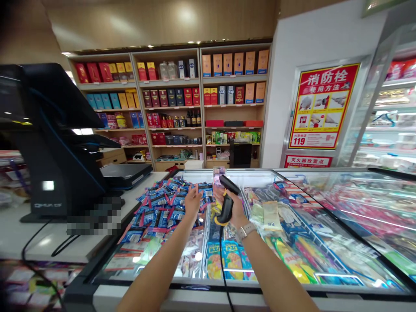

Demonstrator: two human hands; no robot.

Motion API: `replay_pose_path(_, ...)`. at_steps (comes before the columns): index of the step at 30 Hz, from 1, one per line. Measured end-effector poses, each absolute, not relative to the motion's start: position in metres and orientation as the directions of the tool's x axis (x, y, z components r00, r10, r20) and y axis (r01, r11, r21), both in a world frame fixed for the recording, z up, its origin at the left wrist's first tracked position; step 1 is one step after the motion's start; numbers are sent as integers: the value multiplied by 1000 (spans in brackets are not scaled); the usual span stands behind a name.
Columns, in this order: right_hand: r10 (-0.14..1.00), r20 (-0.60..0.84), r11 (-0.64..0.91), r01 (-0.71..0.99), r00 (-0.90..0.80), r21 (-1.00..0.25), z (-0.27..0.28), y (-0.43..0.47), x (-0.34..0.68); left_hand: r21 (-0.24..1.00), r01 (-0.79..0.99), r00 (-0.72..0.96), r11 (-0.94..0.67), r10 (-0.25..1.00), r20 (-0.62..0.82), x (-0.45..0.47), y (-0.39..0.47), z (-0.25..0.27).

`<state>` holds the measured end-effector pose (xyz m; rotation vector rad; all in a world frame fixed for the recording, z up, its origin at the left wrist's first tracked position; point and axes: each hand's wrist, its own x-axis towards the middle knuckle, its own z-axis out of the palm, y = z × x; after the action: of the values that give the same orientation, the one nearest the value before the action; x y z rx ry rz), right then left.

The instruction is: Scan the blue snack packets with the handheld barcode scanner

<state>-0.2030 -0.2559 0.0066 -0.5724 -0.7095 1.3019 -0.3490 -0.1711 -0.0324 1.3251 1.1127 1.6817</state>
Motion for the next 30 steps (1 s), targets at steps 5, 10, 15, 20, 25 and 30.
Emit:
replay_pose_path(5,995,98,55,-792,-6,-608,26,-220,-283,808,341,-302,-480,758,578,-435,-175,4)
replay_pose_path(10,995,-33,-97,-825,-94,-557,10,-192,-343,492,814,-86,-309,774,627,-490,-181,6)
replay_pose_path(15,992,-98,-121,-830,-81,-544,-6,-182,-360,241,946,52,-216,836,546,-497,-183,-7)
replay_pose_path(20,991,-112,-122,-844,-74,-522,1,-185,-357,238,953,37,-185,856,516,-494,-184,-2)
replay_pose_path(25,1000,-10,-19,-868,-17,-495,5,-194,-317,279,912,77,-301,793,605,-469,-185,12)
replay_pose_path(30,979,-25,157,-823,203,-546,-13,-208,-211,315,775,258,-547,730,633,-393,-185,18)
